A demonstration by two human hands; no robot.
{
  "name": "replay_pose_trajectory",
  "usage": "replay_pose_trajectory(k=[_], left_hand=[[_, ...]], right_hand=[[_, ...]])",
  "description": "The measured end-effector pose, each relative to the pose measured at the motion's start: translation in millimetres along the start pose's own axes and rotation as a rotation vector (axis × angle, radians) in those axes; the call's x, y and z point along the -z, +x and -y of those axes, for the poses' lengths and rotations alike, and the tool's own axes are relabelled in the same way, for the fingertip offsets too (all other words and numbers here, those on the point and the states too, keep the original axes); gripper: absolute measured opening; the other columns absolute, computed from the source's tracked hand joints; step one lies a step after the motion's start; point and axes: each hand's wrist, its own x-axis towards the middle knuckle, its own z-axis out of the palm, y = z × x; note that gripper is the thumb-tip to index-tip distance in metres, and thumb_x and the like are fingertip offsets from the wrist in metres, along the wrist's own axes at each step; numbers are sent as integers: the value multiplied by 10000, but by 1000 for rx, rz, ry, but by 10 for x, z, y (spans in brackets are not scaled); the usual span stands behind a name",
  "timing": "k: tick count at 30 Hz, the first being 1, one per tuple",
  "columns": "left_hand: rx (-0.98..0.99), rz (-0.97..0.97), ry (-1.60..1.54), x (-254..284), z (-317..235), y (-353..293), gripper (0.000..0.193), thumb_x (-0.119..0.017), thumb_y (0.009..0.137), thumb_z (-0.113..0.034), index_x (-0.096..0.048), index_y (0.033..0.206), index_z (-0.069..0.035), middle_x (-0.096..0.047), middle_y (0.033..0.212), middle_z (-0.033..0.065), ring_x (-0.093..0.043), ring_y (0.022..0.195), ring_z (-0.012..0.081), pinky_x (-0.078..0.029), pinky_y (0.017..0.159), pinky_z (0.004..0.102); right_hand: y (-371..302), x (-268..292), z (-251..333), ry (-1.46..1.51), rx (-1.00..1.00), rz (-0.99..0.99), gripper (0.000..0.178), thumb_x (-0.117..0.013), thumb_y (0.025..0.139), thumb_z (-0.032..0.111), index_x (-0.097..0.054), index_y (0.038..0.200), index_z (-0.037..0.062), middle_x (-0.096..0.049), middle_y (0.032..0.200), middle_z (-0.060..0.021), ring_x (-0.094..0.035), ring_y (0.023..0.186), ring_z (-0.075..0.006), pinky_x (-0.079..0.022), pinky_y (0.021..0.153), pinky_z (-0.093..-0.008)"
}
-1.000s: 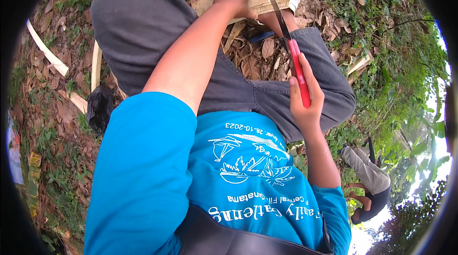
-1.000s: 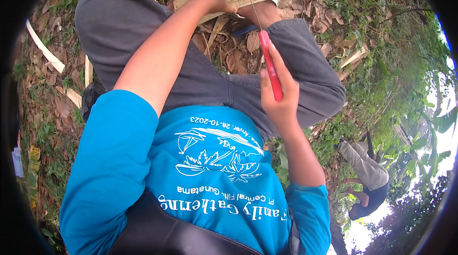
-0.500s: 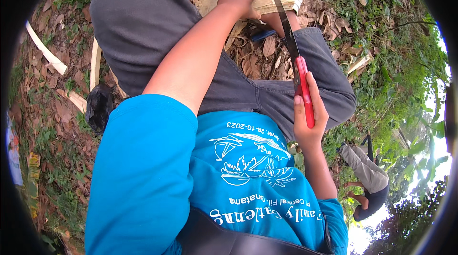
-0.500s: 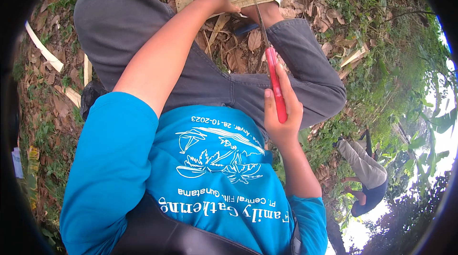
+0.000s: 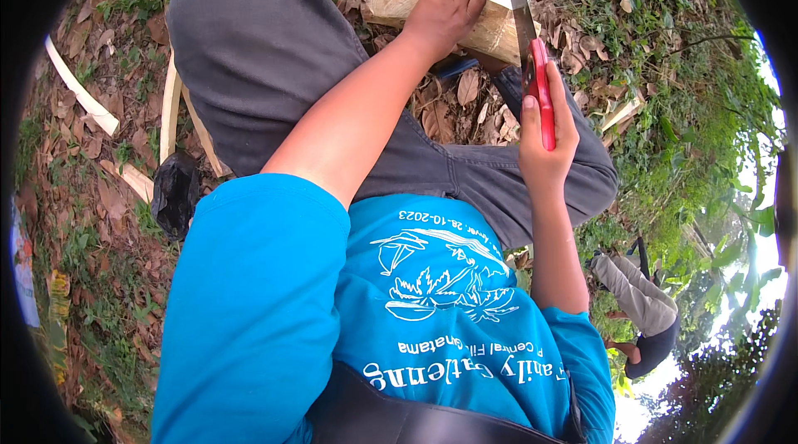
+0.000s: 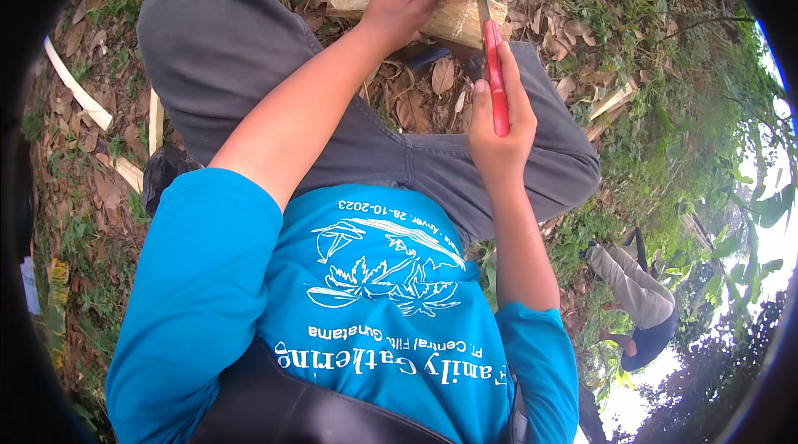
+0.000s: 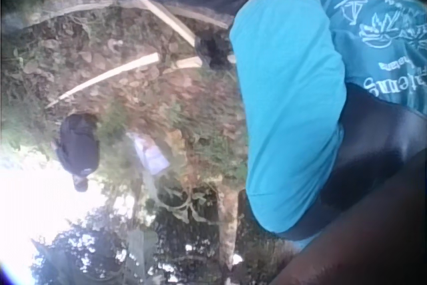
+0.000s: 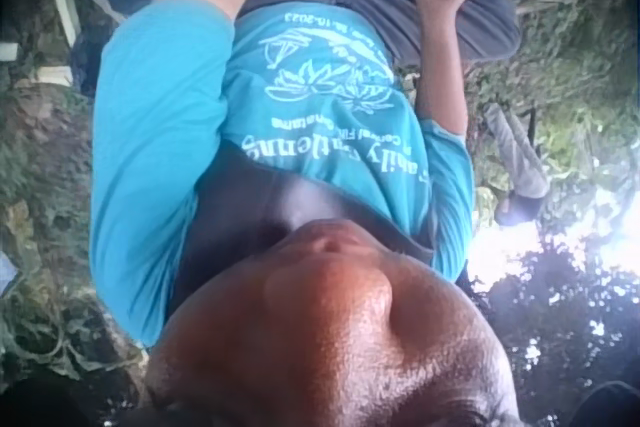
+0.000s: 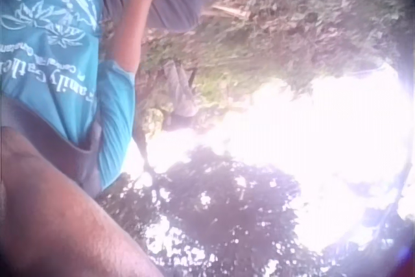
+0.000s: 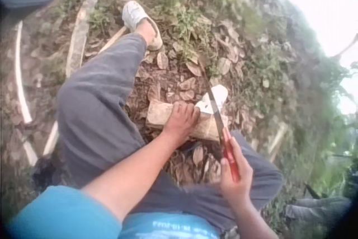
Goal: The person sits on the ground and uses a red folding saw to cut a small rectangular block of light-colored wood. They hold the wood steady with their left hand and saw with their right hand, making multiple cuts to shape the block.
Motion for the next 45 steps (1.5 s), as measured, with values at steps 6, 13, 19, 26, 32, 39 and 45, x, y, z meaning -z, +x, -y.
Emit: replay_pose_trajectory(k=[6, 13, 19, 26, 32, 39, 45], left_hand=[[33, 13, -59, 25, -73, -6, 1040, -950, 569, -421, -411, 1378, -52, -501, 1256, 116, -486, 1212, 300, -356, 1043, 503], [72, 413, -338, 237, 336, 315, 1126, -930, 583, -617, -432, 1435, -74, -591, 1390, 153, -541, 1338, 346, -438, 1066, 496], [66, 830, -521, 282, 711, 569, 1103, -964, 510, -616, -605, 1400, -73, -669, 1357, 170, -589, 1297, 383, -491, 1089, 431], [92, 445, -647, 245, 591, 236, 1057, -997, 513, -509, -592, 1357, -17, -588, 1243, 177, -590, 1219, 378, -501, 1034, 435], [95, 282, -341, 684, 419, 253, 972, -968, 578, -488, -568, 1357, -66, -596, 1254, 153, -599, 1196, 358, -490, 1019, 461], [191, 195, -213, 744, 488, 234, 914, -948, 616, -503, -570, 1341, -93, -636, 1320, 112, -594, 1210, 344, -483, 1017, 488], [350, 250, -144, 597, 632, 148, 971, -943, 634, -518, -516, 1395, -91, -625, 1334, 127, -577, 1245, 354, -482, 1038, 494]], right_hand=[[-165, -143, -57, 172, -159, -123, 512, -615, 1018, 22, -509, 1518, -8, -662, 1342, -88, -595, 1015, -62, -488, 909, -222], [-32, -186, -14, 389, -170, -200, 484, -625, 1028, 36, -531, 1500, -12, -687, 1239, -65, -571, 902, -39, -472, 791, -187], [23, -130, -27, 455, -153, -149, 477, -631, 1020, 26, -544, 1487, -20, -688, 1243, -62, -584, 948, -32, -486, 840, -195], [-98, 76, 141, 661, -154, -175, 502, -625, 1038, 62, -498, 1515, -30, -655, 1196, -61, -546, 915, -42, -445, 810, -210], [-254, 404, 268, 714, -114, -298, 541, -583, 1068, 98, -412, 1562, -42, -492, 674, 72, -347, 519, -6, -291, 472, -204], [-472, 425, 142, 827, -177, -284, 519, -618, 1055, 111, -476, 1546, 18, -682, 1031, -15, -446, 608, -11, -358, 514, -189], [-618, 373, 148, 827, -200, -236, 512, -615, 1053, 104, -489, 1542, 23, -680, 1019, 0, -469, 658, -1, -382, 564, -175]])
